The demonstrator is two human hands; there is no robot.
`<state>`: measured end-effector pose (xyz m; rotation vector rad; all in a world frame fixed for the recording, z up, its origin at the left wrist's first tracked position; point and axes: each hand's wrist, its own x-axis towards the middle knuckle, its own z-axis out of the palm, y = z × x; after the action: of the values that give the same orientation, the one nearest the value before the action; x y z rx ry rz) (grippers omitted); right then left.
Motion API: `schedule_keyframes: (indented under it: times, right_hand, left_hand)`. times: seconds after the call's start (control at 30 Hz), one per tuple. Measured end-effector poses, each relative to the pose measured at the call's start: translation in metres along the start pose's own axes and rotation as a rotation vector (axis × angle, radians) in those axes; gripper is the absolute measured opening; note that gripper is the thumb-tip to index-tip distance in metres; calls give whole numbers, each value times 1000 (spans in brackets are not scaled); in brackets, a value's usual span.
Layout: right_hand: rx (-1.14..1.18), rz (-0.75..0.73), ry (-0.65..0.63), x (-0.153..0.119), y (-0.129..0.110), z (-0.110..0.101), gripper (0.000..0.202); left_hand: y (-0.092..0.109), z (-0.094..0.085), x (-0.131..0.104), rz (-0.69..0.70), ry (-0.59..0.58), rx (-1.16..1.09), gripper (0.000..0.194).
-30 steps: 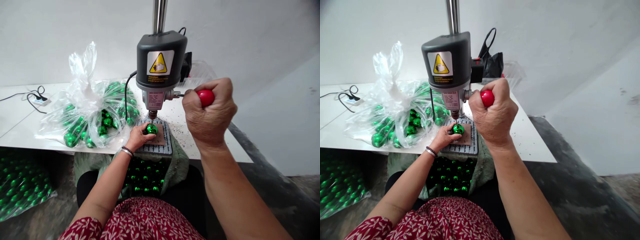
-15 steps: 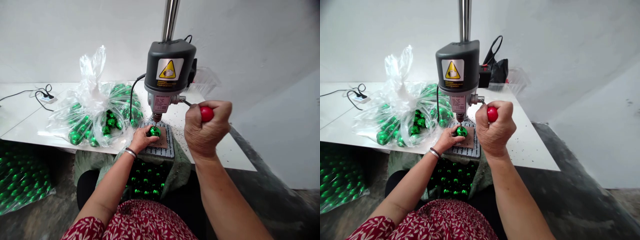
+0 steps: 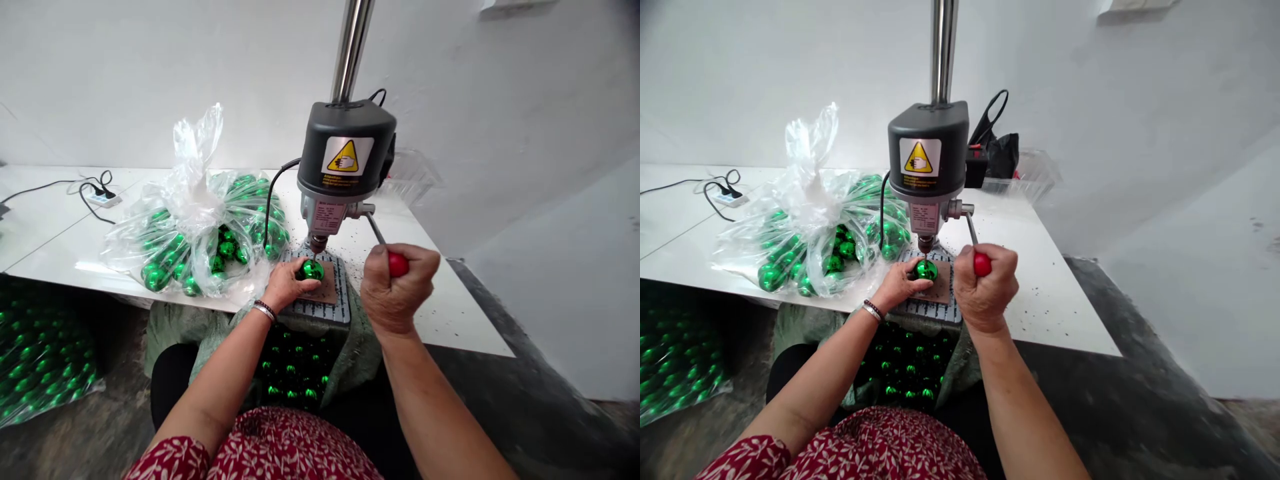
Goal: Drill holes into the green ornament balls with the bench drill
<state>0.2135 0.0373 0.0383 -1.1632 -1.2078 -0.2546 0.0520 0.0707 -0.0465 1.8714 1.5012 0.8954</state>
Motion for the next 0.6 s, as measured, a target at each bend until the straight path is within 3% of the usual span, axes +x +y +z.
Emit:
schedule_keyframes:
  times: [0.1,0.27,0.43,0.6]
  right_hand:
    - [20,19,-27,29,-12,3,23]
    - [29,129,-176,84,-34,12,17]
    - [14,184,-190,89,-36,14,14]
    - [2,191,-184,85,-35,16,13]
  left_hand:
    - [2,0,-1,-16,23,35,54]
    - [7,-2,-15,-8,54,-14,46]
    - [13,-19,-52,8,6,-25,55]
    - [20,-51,-84,67,-125,-27,61]
